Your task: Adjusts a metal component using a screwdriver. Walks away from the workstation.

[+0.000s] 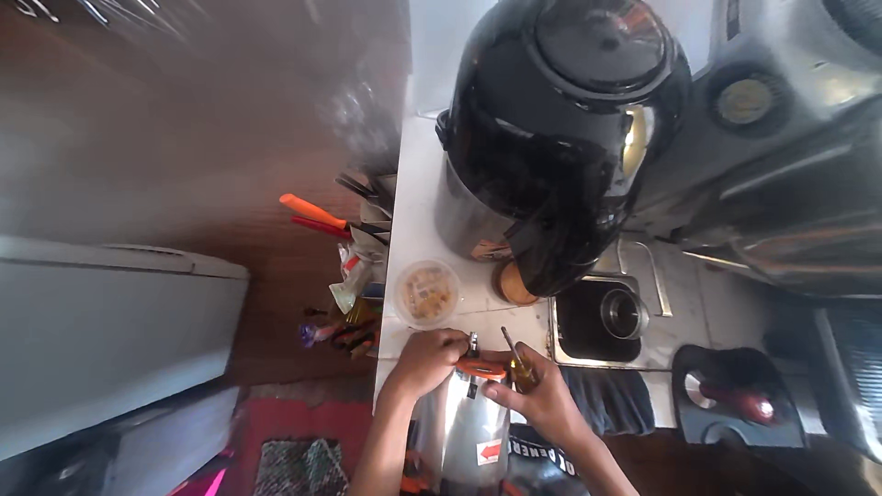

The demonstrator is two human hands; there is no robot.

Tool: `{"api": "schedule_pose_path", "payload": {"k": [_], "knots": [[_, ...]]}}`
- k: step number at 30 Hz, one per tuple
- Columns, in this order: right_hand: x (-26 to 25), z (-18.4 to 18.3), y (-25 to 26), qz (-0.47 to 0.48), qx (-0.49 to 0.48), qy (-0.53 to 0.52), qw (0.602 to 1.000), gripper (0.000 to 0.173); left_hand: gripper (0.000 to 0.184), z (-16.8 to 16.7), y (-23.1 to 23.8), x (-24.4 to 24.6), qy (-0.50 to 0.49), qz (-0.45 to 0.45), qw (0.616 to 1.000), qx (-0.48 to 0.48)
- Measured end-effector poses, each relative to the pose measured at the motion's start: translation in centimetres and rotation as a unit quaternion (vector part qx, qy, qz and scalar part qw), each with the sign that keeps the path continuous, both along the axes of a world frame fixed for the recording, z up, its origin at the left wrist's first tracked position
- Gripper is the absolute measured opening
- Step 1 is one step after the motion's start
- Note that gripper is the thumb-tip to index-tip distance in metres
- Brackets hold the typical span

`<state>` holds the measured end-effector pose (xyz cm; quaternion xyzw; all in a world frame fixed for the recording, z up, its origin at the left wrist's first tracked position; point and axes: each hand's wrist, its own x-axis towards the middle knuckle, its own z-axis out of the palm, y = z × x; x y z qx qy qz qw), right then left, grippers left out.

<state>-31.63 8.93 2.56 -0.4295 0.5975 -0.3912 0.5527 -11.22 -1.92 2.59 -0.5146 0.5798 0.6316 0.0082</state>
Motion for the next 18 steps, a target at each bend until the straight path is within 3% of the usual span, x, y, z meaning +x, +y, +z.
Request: {"api": "schedule_pose_path", "payload": {"k": [10,12,14,18], "knots": [[0.2,0.4,-0.4,0.023,0.009,-0.019,0.999,0.049,0.038,0.4,0.7,0.3,-0.036,0.022,0.998,-0.057],[-0.4,0.8,-0.3,0.050,0.009,-0.033,0.998,0.060,0.037,0.2,0.5,0.4,-0.034,0.018,0.998,-0.056],[-1.2,1.6,0.0,0.058,-0.004,0.023,0.998,0.070,0.037,0.3,0.2,0.3,-0.037,0.009,0.998,-0.052],[-3.4,3.9,0.6,0.048,0.041,0.150,0.987,0.042,0.036,0.3,0.3,0.3,-0.037,-0.008,0.996,-0.076]]}}
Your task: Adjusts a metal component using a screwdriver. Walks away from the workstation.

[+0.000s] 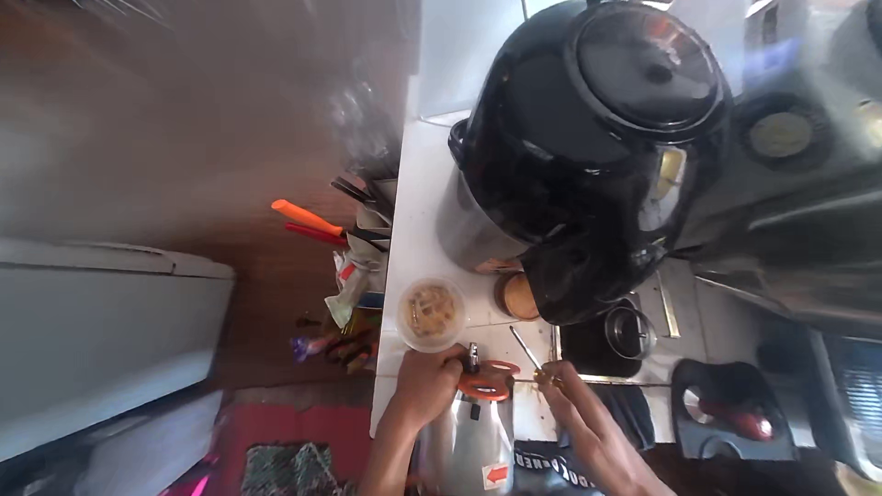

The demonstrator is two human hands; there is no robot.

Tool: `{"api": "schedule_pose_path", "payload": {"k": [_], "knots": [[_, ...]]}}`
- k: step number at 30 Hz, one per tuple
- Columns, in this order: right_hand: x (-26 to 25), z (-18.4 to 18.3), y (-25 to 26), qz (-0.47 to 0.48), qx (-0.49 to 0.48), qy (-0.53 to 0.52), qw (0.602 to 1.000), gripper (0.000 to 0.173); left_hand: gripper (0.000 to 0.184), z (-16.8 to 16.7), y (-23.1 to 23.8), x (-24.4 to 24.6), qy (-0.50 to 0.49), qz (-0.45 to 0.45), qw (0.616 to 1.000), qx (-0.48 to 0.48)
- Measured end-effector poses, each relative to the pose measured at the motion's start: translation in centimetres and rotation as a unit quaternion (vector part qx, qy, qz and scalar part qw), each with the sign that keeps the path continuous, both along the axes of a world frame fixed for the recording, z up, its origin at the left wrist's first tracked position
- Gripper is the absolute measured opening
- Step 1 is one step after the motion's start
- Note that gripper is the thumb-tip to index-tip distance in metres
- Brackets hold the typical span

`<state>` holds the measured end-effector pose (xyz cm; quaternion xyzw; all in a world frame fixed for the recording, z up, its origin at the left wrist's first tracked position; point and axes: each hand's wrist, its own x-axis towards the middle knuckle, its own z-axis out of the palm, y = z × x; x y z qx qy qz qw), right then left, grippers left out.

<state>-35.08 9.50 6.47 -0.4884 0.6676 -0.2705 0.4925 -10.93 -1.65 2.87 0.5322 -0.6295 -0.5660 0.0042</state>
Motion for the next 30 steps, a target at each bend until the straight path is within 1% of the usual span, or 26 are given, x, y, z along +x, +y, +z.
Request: {"api": "schedule_pose_path", "payload": {"k": [1,3,4,6,8,10,15,21,27,30], "knots": [[-0.5,0.6,0.1,0.020,-0.001,0.029,0.999,0.038,0.036,-0.1,0.0,0.0,0.001,-0.003,1.000,-0.003],[-1.3,1.9,0.1,0.061,-0.003,0.095,0.994,0.042,0.035,0.0,-0.1,0.0,0.003,-0.003,1.000,0.008],[-1.6,2.6,0.1,0.076,-0.001,0.121,0.990,0.039,0.034,0.1,-0.1,0.1,0.003,-0.002,1.000,0.013],[-2.3,3.9,-0.5,0.111,0.020,0.159,0.981,0.034,0.033,0.1,-0.2,0.0,0.002,0.004,1.000,0.016],[-3.0,4.5,-0.9,0.138,0.033,0.175,0.974,0.033,0.033,0.3,-0.2,0.0,0.002,0.003,1.000,0.018],[-3.5,4.5,-1.4,0.146,0.029,0.162,0.976,0.033,0.032,0.2,-0.2,-0.1,0.000,0.003,1.000,0.012],[-3.9,2.3,-1.5,0.139,-0.043,0.129,0.981,0.031,0.031,0.2,-0.4,-0.1,0.001,0.005,1.000,0.017],[-4.2,2.0,-1.6,0.130,-0.034,0.120,0.984,0.031,0.029,0.1,-0.5,-0.1,0.012,0.007,1.000,0.015],[-4.3,2.2,-2.7,0.149,-0.023,0.116,0.982,0.029,0.028,0.1,-0.5,-0.1,0.016,0.021,0.999,0.023],[-4.3,2.0,-2.9,0.144,-0.039,0.122,0.981,0.029,0.028,-0.1,-0.4,-0.2,0.020,0.031,0.999,0.013]]}}
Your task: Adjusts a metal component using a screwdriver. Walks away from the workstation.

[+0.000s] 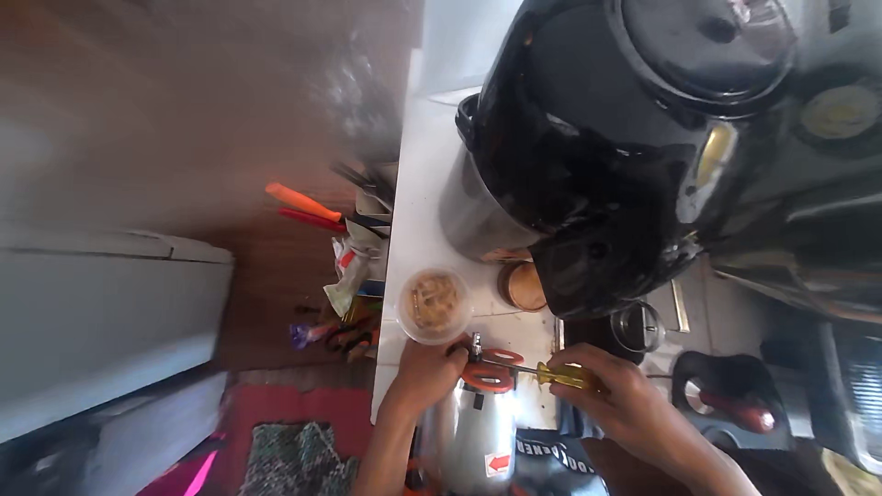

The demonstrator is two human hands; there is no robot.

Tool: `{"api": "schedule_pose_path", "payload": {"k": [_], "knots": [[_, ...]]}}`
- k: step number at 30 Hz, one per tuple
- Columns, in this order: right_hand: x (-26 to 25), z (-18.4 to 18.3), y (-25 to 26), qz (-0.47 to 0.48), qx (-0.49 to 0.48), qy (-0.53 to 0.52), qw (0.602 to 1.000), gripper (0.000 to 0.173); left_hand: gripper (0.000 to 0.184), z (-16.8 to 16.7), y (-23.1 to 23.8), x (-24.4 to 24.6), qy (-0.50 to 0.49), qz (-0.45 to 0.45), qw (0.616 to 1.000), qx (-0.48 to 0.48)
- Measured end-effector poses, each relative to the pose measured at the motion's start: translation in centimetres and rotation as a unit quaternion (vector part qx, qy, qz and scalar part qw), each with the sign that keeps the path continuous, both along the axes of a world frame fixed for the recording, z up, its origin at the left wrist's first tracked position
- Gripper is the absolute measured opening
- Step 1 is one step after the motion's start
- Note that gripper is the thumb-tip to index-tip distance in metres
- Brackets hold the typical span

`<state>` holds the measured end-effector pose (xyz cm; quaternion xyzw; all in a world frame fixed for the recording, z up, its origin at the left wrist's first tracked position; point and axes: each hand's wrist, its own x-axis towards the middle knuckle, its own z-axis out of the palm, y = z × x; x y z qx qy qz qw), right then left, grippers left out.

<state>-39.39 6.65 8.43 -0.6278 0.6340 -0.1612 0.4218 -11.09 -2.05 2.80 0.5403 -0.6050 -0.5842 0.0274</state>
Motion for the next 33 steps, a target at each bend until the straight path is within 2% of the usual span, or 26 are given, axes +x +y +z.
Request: {"api": "schedule_pose_path", "payload": {"k": [4,9,11,14,15,17,20,28,30,33], "knots": [[0.5,-0.2,0.2,-0.027,-0.044,0.005,0.999,0.027,0.028,0.1,0.0,-0.1,-0.001,-0.004,1.000,-0.011],[1.9,0.6,0.0,-0.060,-0.082,0.038,0.994,0.028,0.028,1.2,-0.8,-0.2,-0.017,-0.027,0.999,0.030],[2.2,0.7,-0.2,-0.073,-0.067,0.049,0.994,0.036,0.026,1.3,-1.0,-0.3,-0.018,-0.025,0.999,0.036],[1.7,1.2,-0.3,-0.039,-0.002,0.061,0.997,0.060,0.026,1.0,-1.0,-0.3,-0.014,-0.020,0.999,0.040],[1.4,1.4,-0.5,-0.020,0.013,0.058,0.998,0.058,0.025,0.9,-1.0,-0.2,-0.012,-0.016,0.999,0.038],[0.8,1.6,-0.5,0.005,0.019,0.049,0.999,0.043,0.025,1.0,-1.0,-0.2,-0.009,-0.016,0.999,0.048],[0.4,1.6,-0.8,-0.022,-0.005,0.051,0.998,0.036,0.021,1.1,-1.1,-0.3,0.001,0.002,0.998,0.061],[0.9,1.7,-0.2,-0.069,0.004,0.063,0.996,0.039,0.023,0.8,-1.2,-0.2,0.004,0.003,0.998,0.070],[1.3,1.6,-0.2,-0.080,0.006,0.070,0.994,0.043,0.022,0.6,-1.2,-0.2,0.010,0.006,0.998,0.065],[1.2,1.8,-0.2,-0.070,0.045,0.065,0.994,0.059,0.022,0.6,-1.3,-0.2,0.007,-0.002,0.998,0.066]]}}
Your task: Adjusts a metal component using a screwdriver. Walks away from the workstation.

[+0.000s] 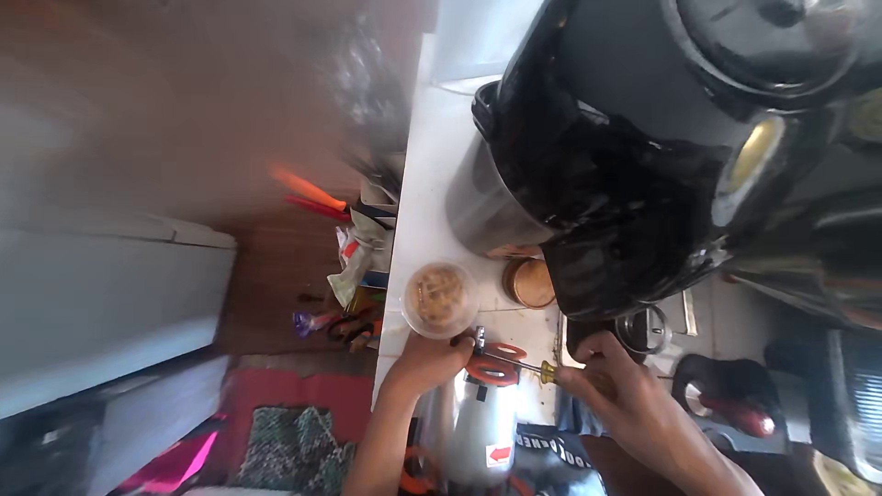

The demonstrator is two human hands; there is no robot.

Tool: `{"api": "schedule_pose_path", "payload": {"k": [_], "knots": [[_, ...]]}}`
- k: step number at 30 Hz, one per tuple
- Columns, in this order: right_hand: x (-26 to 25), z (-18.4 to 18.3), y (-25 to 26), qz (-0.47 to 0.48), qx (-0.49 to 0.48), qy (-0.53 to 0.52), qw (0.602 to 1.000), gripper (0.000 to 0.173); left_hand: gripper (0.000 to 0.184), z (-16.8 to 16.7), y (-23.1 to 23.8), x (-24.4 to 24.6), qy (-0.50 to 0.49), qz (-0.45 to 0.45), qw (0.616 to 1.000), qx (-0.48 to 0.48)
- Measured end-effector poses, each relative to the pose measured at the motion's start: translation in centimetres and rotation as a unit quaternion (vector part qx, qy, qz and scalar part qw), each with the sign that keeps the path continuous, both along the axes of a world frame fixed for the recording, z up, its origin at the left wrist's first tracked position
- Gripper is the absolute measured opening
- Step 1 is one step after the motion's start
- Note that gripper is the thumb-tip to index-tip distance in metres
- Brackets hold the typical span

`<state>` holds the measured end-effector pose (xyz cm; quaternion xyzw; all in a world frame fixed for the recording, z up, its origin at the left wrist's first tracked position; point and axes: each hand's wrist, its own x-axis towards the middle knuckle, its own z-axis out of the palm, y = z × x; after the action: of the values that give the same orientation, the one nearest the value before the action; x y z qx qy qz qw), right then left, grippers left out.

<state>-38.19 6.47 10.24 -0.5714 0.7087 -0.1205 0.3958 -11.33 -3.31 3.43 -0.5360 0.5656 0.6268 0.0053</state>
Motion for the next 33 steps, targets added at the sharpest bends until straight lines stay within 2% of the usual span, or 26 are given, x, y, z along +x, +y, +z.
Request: {"api": "schedule_pose_path", "payload": {"k": [2,5,7,10,15,19,23,26,28,31,33], "knots": [[-0.5,0.3,0.0,0.025,0.053,-0.025,0.998,0.063,0.023,0.1,-0.1,0.0,-0.005,-0.008,1.000,0.002],[-1.4,0.3,0.0,0.072,0.062,-0.056,0.994,0.046,0.024,0.2,-0.2,0.0,-0.004,-0.007,1.000,0.006],[-1.8,0.2,-0.2,0.080,0.066,-0.050,0.993,0.042,0.023,-0.3,-0.1,0.1,0.004,-0.001,1.000,0.003],[-2.0,0.1,-0.3,0.047,0.054,-0.013,0.997,0.048,0.022,-0.4,0.0,0.1,0.012,0.003,1.000,0.004],[-2.1,-0.7,0.1,0.001,0.011,-0.017,1.000,0.044,0.022,-0.2,0.0,0.2,0.009,0.013,1.000,0.004],[-1.3,-0.6,0.1,-0.031,0.021,-0.041,0.998,0.042,0.026,-0.4,0.2,0.2,0.003,-0.001,1.000,0.002],[-0.7,0.0,-0.4,-0.011,0.047,0.003,0.999,0.050,0.031,-0.9,0.5,0.3,0.002,0.004,1.000,-0.015],[-0.8,0.7,-0.8,0.007,0.067,0.007,0.998,0.066,0.034,-0.6,0.5,0.3,-0.009,0.013,1.000,-0.017],[-1.3,1.1,-0.7,0.035,0.085,0.002,0.996,0.069,0.034,0.0,0.3,0.3,-0.023,0.006,1.000,-0.003],[-2.5,0.7,-0.4,0.099,0.057,-0.036,0.993,0.051,0.032,0.1,0.2,0.3,-0.024,0.009,1.000,0.003],[-2.7,0.4,-0.2,0.100,0.030,-0.046,0.994,0.048,0.031,0.0,0.2,0.3,-0.019,0.012,1.000,0.001]]}}
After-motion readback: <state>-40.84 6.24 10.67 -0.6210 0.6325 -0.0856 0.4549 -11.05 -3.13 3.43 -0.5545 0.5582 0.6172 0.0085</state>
